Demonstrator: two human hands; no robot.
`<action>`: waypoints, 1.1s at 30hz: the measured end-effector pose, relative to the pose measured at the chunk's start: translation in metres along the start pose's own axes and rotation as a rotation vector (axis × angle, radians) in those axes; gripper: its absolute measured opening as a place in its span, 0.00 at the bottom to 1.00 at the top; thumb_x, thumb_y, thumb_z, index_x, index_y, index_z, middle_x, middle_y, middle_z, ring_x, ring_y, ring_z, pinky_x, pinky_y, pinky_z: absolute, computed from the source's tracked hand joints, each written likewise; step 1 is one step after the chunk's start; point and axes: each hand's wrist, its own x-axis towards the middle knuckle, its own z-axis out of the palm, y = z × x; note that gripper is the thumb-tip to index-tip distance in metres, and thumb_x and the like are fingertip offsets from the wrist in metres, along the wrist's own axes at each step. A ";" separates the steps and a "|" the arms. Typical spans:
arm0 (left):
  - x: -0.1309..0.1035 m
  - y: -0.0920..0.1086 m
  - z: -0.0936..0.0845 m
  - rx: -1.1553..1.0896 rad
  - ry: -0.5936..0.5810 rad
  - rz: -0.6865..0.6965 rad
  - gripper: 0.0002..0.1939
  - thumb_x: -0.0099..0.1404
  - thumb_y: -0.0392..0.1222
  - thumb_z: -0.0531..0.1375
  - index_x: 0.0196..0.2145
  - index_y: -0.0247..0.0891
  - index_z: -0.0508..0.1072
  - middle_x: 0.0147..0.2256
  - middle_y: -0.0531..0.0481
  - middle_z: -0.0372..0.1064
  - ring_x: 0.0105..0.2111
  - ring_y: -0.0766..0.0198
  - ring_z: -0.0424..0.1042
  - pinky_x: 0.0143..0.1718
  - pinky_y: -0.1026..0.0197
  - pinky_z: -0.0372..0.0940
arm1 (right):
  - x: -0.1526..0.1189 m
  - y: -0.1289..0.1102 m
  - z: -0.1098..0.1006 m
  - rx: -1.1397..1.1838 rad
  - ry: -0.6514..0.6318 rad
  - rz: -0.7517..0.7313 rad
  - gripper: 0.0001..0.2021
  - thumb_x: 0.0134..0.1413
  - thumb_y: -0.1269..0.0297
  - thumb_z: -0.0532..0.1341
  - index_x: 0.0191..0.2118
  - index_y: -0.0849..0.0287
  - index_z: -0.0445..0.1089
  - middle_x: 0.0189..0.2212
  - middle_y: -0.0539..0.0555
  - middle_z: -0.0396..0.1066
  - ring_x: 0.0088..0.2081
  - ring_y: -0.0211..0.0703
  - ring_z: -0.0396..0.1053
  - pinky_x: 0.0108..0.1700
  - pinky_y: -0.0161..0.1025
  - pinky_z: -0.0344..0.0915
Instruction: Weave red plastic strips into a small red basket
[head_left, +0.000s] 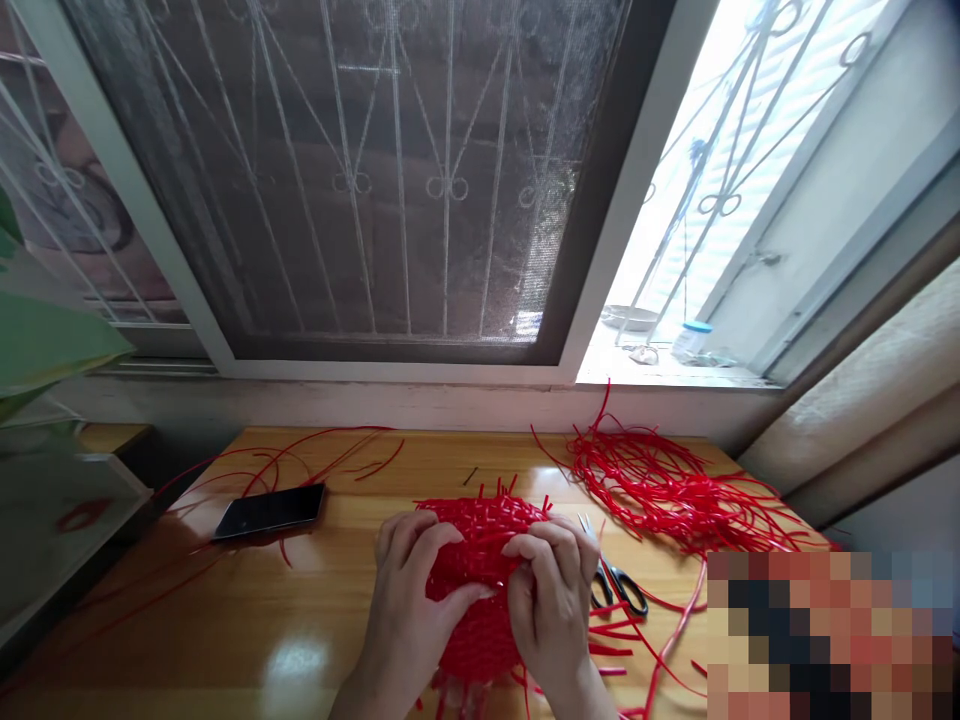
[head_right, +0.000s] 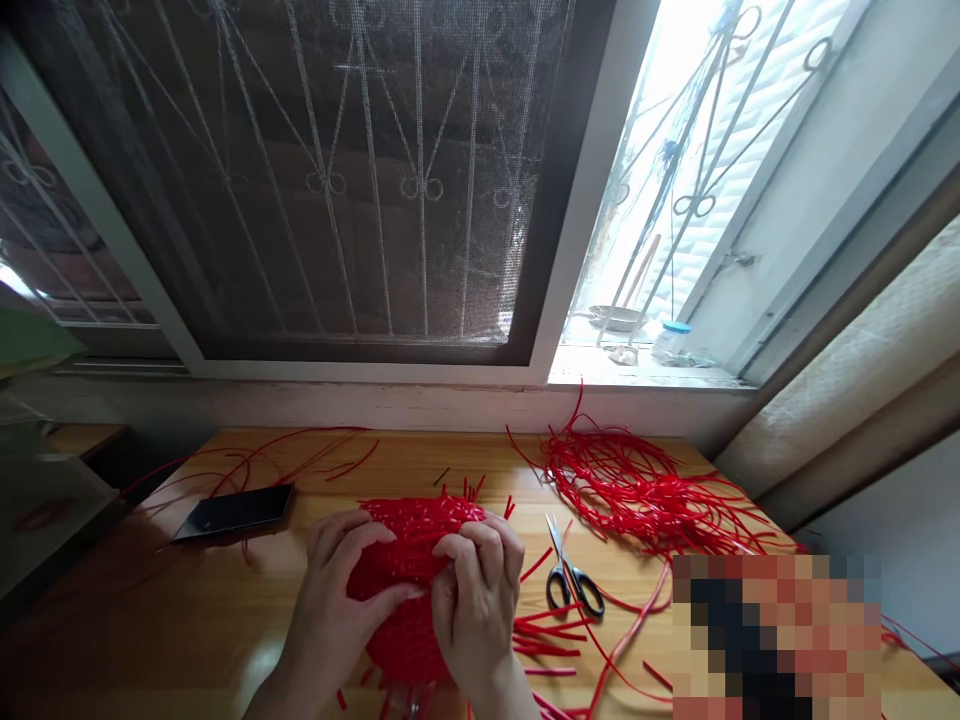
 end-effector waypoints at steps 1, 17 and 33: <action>0.000 -0.001 0.001 -0.005 0.003 0.005 0.31 0.36 0.29 0.77 0.37 0.43 0.70 0.39 0.49 0.68 0.40 0.53 0.69 0.41 0.50 0.73 | 0.000 0.000 0.001 -0.009 0.002 0.004 0.11 0.56 0.80 0.48 0.38 0.59 0.62 0.37 0.55 0.60 0.44 0.48 0.57 0.47 0.48 0.55; 0.006 -0.022 -0.006 -0.059 -0.085 -0.079 0.21 0.46 0.38 0.74 0.38 0.44 0.74 0.42 0.48 0.69 0.43 0.53 0.71 0.46 0.47 0.71 | -0.005 0.023 -0.001 0.415 -0.064 0.216 0.17 0.68 0.68 0.46 0.56 0.52 0.65 0.56 0.56 0.64 0.57 0.46 0.62 0.57 0.50 0.62; 0.001 0.001 -0.006 -0.008 -0.160 -0.021 0.34 0.43 0.35 0.75 0.47 0.48 0.70 0.46 0.47 0.69 0.47 0.48 0.68 0.49 0.40 0.69 | -0.006 0.008 0.003 0.455 -0.028 0.208 0.12 0.66 0.74 0.46 0.46 0.56 0.63 0.48 0.57 0.65 0.54 0.43 0.62 0.54 0.46 0.64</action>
